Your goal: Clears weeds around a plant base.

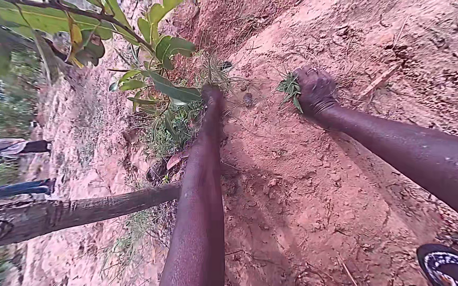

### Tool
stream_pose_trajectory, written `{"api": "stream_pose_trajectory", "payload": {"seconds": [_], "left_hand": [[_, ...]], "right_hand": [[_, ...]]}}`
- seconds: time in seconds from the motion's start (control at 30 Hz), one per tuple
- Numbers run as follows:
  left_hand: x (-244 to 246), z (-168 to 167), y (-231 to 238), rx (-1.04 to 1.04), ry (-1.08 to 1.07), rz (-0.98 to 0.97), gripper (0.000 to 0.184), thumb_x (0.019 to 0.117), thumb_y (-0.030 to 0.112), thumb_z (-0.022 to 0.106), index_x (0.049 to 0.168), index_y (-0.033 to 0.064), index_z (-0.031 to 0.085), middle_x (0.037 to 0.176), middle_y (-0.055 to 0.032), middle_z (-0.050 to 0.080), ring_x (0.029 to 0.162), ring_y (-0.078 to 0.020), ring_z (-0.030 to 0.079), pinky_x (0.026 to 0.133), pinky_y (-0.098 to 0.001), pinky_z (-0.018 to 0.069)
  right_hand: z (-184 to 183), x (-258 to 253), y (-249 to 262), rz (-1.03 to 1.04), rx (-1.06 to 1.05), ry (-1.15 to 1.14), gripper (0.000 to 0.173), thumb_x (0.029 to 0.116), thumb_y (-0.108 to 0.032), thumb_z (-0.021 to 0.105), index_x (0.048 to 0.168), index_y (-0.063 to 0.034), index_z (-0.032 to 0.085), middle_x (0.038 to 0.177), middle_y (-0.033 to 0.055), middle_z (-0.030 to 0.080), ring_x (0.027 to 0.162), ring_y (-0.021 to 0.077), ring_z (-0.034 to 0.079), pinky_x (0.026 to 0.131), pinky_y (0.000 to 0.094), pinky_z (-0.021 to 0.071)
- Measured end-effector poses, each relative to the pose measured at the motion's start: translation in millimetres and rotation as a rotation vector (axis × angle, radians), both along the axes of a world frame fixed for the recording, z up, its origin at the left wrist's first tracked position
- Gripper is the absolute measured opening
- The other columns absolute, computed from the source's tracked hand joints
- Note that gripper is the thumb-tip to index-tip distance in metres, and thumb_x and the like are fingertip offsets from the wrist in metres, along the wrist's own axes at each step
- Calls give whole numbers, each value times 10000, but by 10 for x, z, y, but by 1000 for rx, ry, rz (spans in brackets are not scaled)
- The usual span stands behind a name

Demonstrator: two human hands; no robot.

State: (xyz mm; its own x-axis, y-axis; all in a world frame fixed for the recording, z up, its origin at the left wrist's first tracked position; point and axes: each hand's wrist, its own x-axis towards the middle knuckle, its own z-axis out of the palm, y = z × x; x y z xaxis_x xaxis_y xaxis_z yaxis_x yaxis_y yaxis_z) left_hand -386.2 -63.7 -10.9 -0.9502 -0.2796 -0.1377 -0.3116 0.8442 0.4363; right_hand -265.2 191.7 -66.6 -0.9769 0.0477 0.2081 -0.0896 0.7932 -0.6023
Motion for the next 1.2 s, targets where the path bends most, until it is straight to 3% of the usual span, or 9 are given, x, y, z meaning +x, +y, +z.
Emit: {"api": "stream_pose_trajectory", "payload": {"seconds": [0.07, 0.2, 0.37, 0.47, 0.57, 0.8, 0.97, 1.1, 1.2], "left_hand": [[5, -55, -5, 240, 173, 104, 396, 1064, 53, 449, 1437, -80, 443, 1352, -256, 577, 1195, -290, 604, 1015, -416, 505], [147, -26, -96, 772, 274, 157, 473, 1154, 295, 163, 1396, -6, 437, 978, -75, 591, 805, -111, 599, 772, -287, 535], [60, -79, -120, 908, 368, 298, 420, 1138, 400, 294, 1011, 75, 528, 645, 39, 474, 529, -61, 524, 575, -228, 523], [71, -40, -58, 739, 289, 284, 434, 1135, 415, 291, 1030, 73, 537, 727, 21, 435, 556, -61, 437, 557, -211, 434], [107, 32, -24, 558, 199, 259, 551, 1140, 427, 239, 1262, -13, 549, 986, -94, 559, 792, -138, 523, 749, -309, 482], [408, 233, -90, 764, 295, 150, 241, 1128, 179, 348, 1217, 25, 509, 904, -12, 481, 725, -49, 463, 690, -202, 451], [464, 571, -305, 534, 363, 38, 206, 1101, 274, 476, 948, 150, 538, 668, 86, 420, 507, -7, 368, 496, -168, 363], [485, 521, -259, 413, 61, -66, 284, 1054, 144, 555, 1301, 6, 563, 1069, -55, 611, 862, -67, 560, 789, -241, 500], [313, 371, -54, 300, -58, -73, 312, 952, 157, 699, 1213, 18, 602, 1012, -66, 617, 809, -95, 554, 730, -281, 488]], "right_hand": [[-4, 2, 12, 0, -8, 5, 407, 915, -22, 630, 1316, 43, 616, 1253, 334, 634, 1153, 540, 618, 936, 667, 470], [-6, 0, 1, 2, -22, 20, 393, 916, -21, 625, 1303, 50, 623, 1248, 346, 634, 1148, 554, 617, 931, 678, 463], [-7, -10, 7, 15, -50, 8, 376, 924, -10, 601, 1294, 56, 623, 1260, 332, 632, 1168, 529, 614, 944, 671, 444], [0, -7, 15, 13, -47, -4, 392, 922, -31, 613, 1305, 51, 617, 1278, 331, 627, 1172, 529, 611, 948, 675, 441], [-10, -9, 13, 12, -48, 9, 379, 923, -33, 610, 1293, 49, 628, 1274, 328, 632, 1160, 532, 618, 935, 674, 451], [-19, -1, 17, 10, -56, 5, 376, 930, -45, 608, 1298, 30, 630, 1287, 317, 631, 1185, 522, 610, 955, 671, 446], [38, 23, 14, 21, -56, -28, 377, 941, -64, 600, 1303, 39, 617, 1289, 331, 618, 1202, 533, 592, 963, 676, 433], [48, 20, 29, 19, -52, -32, 402, 929, -52, 614, 1324, 20, 613, 1295, 312, 624, 1202, 516, 601, 971, 670, 439], [25, 2, 20, 22, -41, -29, 410, 922, -56, 631, 1326, 12, 612, 1291, 306, 629, 1192, 514, 607, 967, 663, 451]]}}
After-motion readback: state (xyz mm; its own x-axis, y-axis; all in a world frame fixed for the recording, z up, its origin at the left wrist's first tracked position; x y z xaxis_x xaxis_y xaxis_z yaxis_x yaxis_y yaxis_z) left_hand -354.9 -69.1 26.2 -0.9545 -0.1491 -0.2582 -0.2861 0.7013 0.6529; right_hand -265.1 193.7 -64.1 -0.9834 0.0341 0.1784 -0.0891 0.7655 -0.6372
